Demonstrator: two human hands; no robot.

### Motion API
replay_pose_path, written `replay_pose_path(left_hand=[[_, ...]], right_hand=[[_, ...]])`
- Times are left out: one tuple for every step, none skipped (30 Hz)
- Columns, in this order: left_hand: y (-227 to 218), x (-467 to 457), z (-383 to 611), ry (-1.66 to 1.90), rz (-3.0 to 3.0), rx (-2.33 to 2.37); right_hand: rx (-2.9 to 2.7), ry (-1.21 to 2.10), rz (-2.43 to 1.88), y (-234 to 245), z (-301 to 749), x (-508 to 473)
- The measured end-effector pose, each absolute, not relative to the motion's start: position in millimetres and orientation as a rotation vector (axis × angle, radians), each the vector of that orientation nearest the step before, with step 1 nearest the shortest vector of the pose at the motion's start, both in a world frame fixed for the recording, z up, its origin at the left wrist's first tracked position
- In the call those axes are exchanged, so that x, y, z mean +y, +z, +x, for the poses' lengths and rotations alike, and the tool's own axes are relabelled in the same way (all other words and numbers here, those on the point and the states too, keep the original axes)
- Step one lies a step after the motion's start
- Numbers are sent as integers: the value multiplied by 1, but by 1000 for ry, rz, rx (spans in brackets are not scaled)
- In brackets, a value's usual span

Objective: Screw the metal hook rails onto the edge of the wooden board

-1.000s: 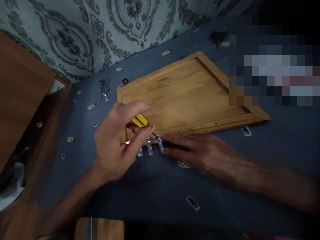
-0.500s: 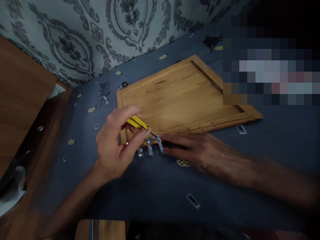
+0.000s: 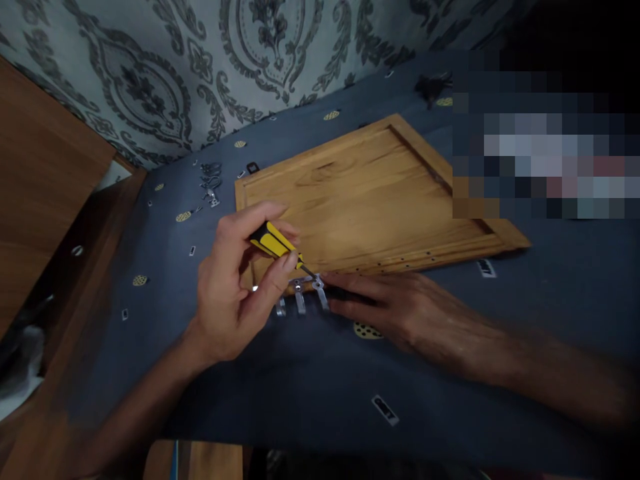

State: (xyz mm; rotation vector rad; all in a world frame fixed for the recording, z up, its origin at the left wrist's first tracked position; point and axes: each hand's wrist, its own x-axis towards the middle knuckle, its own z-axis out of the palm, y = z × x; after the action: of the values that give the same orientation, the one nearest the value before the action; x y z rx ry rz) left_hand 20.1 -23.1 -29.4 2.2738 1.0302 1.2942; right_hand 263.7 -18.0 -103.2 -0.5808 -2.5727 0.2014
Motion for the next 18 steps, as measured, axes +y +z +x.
replay_pose_path(left_hand=[[-29, -22, 20, 1309, 2292, 1043], [-29, -21, 20, 1331, 2311, 1061], [-28, -20, 21, 1357, 2331, 1073], [-27, -20, 21, 1380, 2343, 1080], [-27, -20, 22, 1388, 2351, 1080], [-26, -21, 23, 1387, 2356, 1075], [-25, -22, 23, 1381, 2356, 1070], [-24, -23, 24, 1371, 2355, 1063], [-23, -24, 24, 1358, 2344, 1064], [-22, -25, 24, 1356, 2326, 1064], [-21, -26, 24, 1359, 2303, 1062], [-21, -27, 24, 1353, 2276, 1063], [-21, -27, 24, 1341, 2255, 1063], [-21, -27, 24, 1332, 2244, 1063], [-22, -27, 23, 1323, 2246, 1064], [-22, -27, 23, 1316, 2258, 1067], [-23, -26, 22, 1312, 2271, 1074], [-24, -26, 22, 1313, 2282, 1081]], right_hand=[[-2574, 196, -577, -104, 264, -18], [-2579, 192, -580, -105, 264, -18], [-2583, 190, -586, -106, 264, -18], [-2580, 188, -592, -107, 264, -18], [-2573, 186, -591, -108, 264, -18], [-2569, 186, -583, -108, 264, -18], [-2565, 185, -572, -107, 264, -18], [-2566, 185, -562, -107, 264, -18], [-2572, 185, -561, -106, 264, -18], [-2578, 186, -567, -105, 264, -18], [-2585, 188, -574, -104, 264, -18], [-2589, 194, -581, -103, 264, -18], [-2593, 202, -585, -103, 264, -18], [-2593, 209, -584, -103, 264, -18], [-2590, 214, -583, -103, 265, -19], [-2588, 214, -585, -104, 265, -19], [-2590, 212, -595, -105, 266, -19], [-2594, 204, -606, -106, 266, -19]])
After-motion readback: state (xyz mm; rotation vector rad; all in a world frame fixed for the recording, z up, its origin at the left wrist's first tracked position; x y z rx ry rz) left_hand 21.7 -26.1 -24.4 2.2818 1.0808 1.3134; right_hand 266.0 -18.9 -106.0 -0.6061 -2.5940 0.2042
